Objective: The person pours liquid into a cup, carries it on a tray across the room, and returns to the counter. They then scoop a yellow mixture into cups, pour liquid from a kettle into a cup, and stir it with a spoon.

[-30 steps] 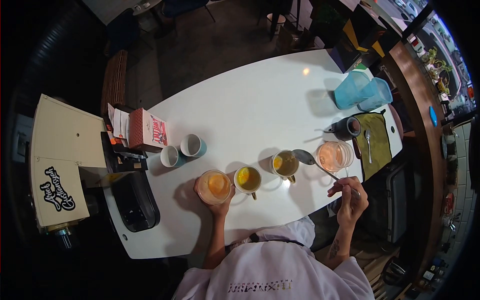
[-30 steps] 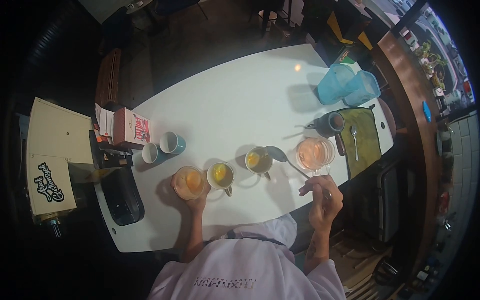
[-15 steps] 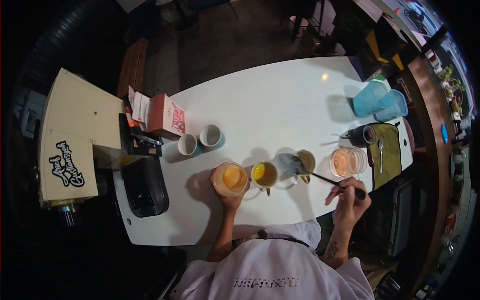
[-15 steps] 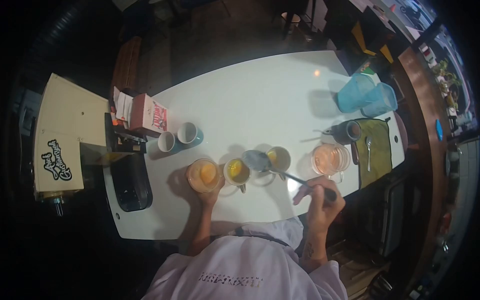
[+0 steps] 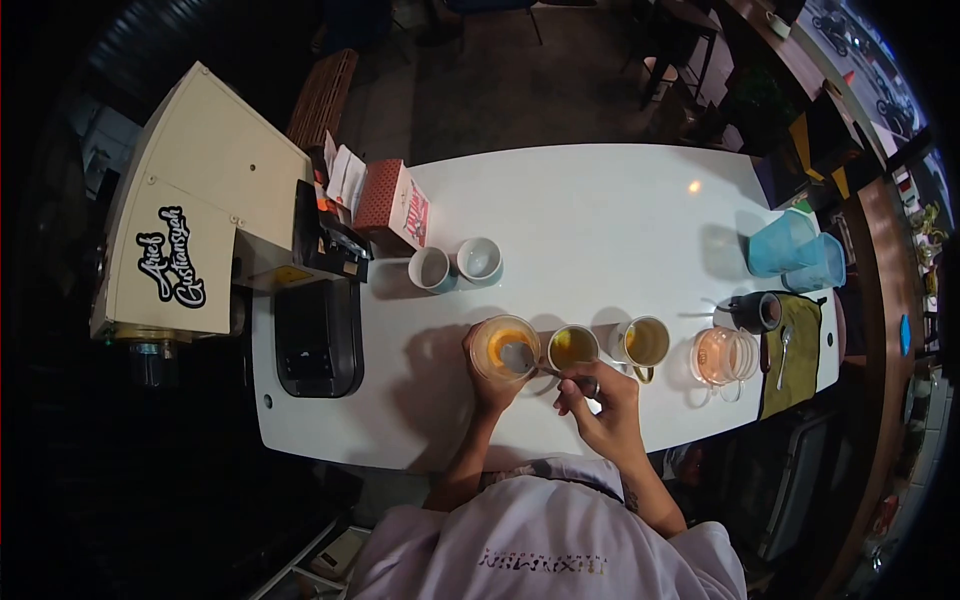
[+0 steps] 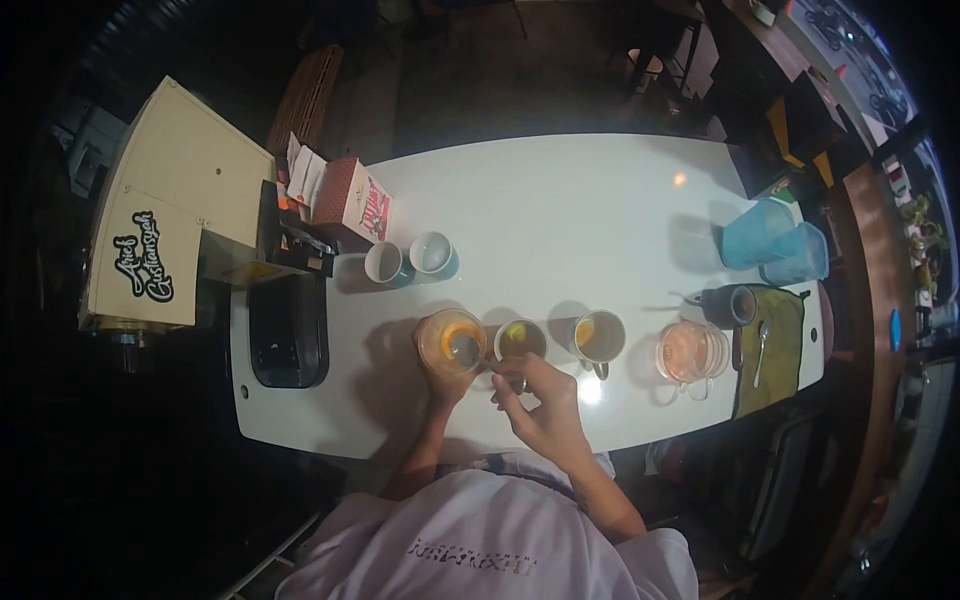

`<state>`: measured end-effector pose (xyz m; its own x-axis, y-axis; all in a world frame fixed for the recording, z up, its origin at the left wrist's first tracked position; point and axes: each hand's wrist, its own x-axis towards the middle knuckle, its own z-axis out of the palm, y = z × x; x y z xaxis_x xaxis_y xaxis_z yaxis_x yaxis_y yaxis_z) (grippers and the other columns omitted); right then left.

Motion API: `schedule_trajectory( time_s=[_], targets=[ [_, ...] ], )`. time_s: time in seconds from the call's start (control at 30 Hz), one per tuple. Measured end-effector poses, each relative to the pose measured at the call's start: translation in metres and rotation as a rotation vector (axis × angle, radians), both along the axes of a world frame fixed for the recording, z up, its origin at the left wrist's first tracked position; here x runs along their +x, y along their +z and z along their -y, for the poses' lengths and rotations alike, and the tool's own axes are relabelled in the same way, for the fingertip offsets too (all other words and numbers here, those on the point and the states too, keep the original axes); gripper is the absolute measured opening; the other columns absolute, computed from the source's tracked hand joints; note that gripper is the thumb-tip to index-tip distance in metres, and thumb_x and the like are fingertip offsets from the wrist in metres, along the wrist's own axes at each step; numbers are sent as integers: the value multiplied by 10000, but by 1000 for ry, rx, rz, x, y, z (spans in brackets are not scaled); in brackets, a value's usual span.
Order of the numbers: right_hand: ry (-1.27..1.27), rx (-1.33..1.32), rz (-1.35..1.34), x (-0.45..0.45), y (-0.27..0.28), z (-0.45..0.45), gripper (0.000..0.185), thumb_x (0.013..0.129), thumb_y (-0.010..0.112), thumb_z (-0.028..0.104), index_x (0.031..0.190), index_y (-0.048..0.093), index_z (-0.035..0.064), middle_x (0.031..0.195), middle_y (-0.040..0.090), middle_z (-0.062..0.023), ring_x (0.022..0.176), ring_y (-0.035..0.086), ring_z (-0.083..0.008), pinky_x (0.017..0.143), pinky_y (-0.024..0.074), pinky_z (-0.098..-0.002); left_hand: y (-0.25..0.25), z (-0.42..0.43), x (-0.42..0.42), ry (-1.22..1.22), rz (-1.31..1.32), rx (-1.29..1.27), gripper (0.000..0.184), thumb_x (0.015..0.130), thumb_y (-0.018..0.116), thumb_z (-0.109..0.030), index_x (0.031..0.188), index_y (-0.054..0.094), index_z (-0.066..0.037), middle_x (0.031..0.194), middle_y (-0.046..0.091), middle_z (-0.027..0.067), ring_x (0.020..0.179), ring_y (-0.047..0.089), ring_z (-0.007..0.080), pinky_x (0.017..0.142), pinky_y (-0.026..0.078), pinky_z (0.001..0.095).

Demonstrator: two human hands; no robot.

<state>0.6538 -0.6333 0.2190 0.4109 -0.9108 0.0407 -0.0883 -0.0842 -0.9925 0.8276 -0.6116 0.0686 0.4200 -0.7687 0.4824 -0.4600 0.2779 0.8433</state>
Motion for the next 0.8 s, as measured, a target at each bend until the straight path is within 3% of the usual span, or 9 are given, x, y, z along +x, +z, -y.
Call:
schedule_trajectory(
  time_s=[0.1, 0.43, 0.5, 0.7, 0.8],
  targets=[
    [-47, -13, 1, 8, -2, -1, 94, 907, 665, -2, 1000, 661, -19, 796, 679, -98, 654, 710, -165, 571, 517, -279, 2, -1, 3, -66, -57, -4, 979, 567, 950, -65, 1349, 363, -16, 1277, 522, 153, 1150, 562, 279, 1020, 451, 410],
    [-25, -70, -100, 9, -11, 3, 107, 897, 678, 0, 993, 657, -43, 834, 696, -144, 674, 708, -201, 620, 540, -290, 12, -7, 14, -217, -237, 115, 995, 585, 952, -104, 1378, 359, -2, 1285, 520, 155, 1186, 559, 267, 1030, 462, 402],
    [42, -78, -117, 8, -14, 4, 110, 939, 627, -24, 1039, 629, -70, 876, 682, -115, 697, 696, -153, 616, 590, -279, 26, -7, 15, -235, -276, 143, 992, 585, 955, -112, 1375, 365, 0, 1277, 529, 155, 1176, 569, 263, 1018, 473, 395],
    [39, -36, -125, 9, -22, 5, 142, 958, 592, -35, 1093, 607, -74, 848, 687, -123, 715, 700, -147, 639, 592, -283, 41, -6, 22, -214, -104, 161, 956, 570, 969, -135, 1344, 428, 9, 1237, 589, 145, 1113, 618, 231, 971, 511, 366],
    [64, -23, -128, 8, -26, 6, 176, 964, 580, -39, 1136, 589, -76, 839, 686, -123, 723, 703, -149, 653, 592, -283, 39, -8, 25, -242, -232, 281, 960, 567, 961, -112, 1358, 432, 10, 1260, 589, 144, 1126, 614, 219, 985, 508, 367]
  ],
)
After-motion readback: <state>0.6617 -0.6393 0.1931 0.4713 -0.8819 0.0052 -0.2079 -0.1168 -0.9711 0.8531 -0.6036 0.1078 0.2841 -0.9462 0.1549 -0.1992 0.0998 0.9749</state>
